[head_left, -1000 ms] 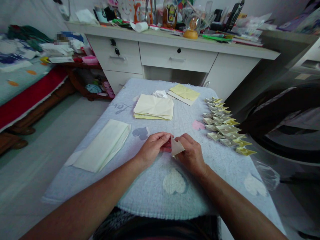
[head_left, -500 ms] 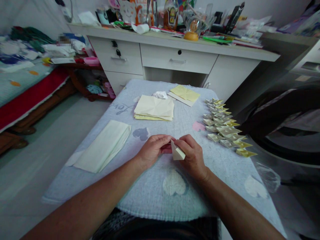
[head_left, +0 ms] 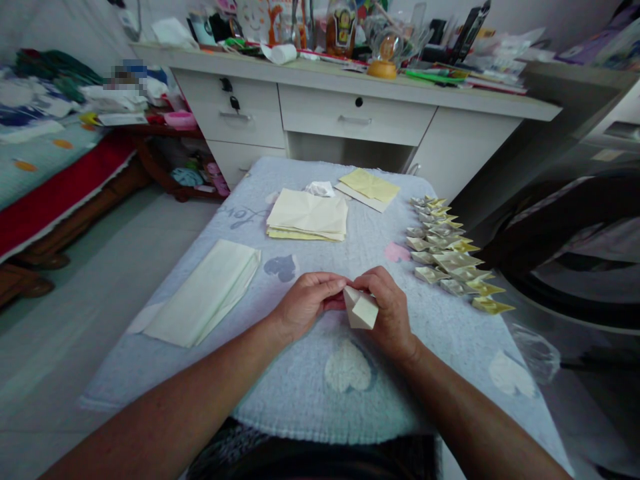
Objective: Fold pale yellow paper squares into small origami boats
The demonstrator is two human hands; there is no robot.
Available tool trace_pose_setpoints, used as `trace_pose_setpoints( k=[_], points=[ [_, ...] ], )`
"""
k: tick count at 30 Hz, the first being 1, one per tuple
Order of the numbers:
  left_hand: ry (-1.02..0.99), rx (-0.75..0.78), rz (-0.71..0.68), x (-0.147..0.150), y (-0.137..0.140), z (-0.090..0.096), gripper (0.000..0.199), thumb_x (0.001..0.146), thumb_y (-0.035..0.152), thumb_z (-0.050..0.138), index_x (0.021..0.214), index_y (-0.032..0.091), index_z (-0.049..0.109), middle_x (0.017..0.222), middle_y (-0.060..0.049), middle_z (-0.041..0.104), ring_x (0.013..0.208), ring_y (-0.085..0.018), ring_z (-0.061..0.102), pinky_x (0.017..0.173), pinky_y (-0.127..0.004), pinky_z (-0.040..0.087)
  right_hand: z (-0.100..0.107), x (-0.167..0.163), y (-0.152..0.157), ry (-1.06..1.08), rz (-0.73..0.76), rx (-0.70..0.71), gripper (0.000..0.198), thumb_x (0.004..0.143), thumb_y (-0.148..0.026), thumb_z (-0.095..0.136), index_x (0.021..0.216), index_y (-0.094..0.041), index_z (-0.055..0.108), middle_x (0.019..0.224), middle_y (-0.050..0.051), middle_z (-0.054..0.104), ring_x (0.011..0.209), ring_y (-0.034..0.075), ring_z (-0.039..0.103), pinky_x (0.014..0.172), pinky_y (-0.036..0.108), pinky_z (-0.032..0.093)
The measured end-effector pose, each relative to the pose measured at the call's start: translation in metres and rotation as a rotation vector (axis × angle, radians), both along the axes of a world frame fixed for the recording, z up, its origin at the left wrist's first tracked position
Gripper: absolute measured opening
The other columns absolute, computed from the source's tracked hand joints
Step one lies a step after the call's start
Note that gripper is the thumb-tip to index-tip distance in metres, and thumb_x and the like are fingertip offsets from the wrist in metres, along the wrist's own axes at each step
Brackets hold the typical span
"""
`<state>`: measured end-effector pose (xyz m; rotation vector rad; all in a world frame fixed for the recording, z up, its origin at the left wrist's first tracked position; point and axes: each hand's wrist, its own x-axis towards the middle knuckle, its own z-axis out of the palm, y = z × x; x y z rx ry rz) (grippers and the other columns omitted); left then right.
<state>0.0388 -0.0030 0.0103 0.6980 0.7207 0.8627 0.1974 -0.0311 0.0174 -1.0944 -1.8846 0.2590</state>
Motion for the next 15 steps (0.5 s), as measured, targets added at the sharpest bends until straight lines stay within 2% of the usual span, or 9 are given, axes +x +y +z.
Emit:
trace_pose_setpoints(
  k=[9,15],
  points=[
    [0.089,0.039,-0.030,-0.0042,0.0010,-0.0016,0.027,0.070,0.033,0.078,0.084,0.010,0.075,0.079,-0.006,0.072,0.071,-0.013,0.064,0.066,-0.024,0.050,0.0001,0.0007,0.0010,0.019,0.034,-0.011,0.011,0.081,-0.021,0.067,0.087,-0.019,0.058,0.078,0.001,0.054,0.069,0.014,0.053,0.060,0.026,0.041],
    [0.072,0.041,-0.021,-0.0052,0.0020,-0.0049,0.026,0.074,0.034,0.075,0.087,0.012,0.074,0.081,-0.006,0.072,0.074,-0.014,0.064,0.069,-0.025,0.050,0.0008,0.0003,0.0028,0.019,0.031,0.011,0.008,0.082,-0.019,0.064,0.086,-0.020,0.058,0.075,0.000,0.055,0.068,0.014,0.052,0.059,0.026,0.041]
  ],
)
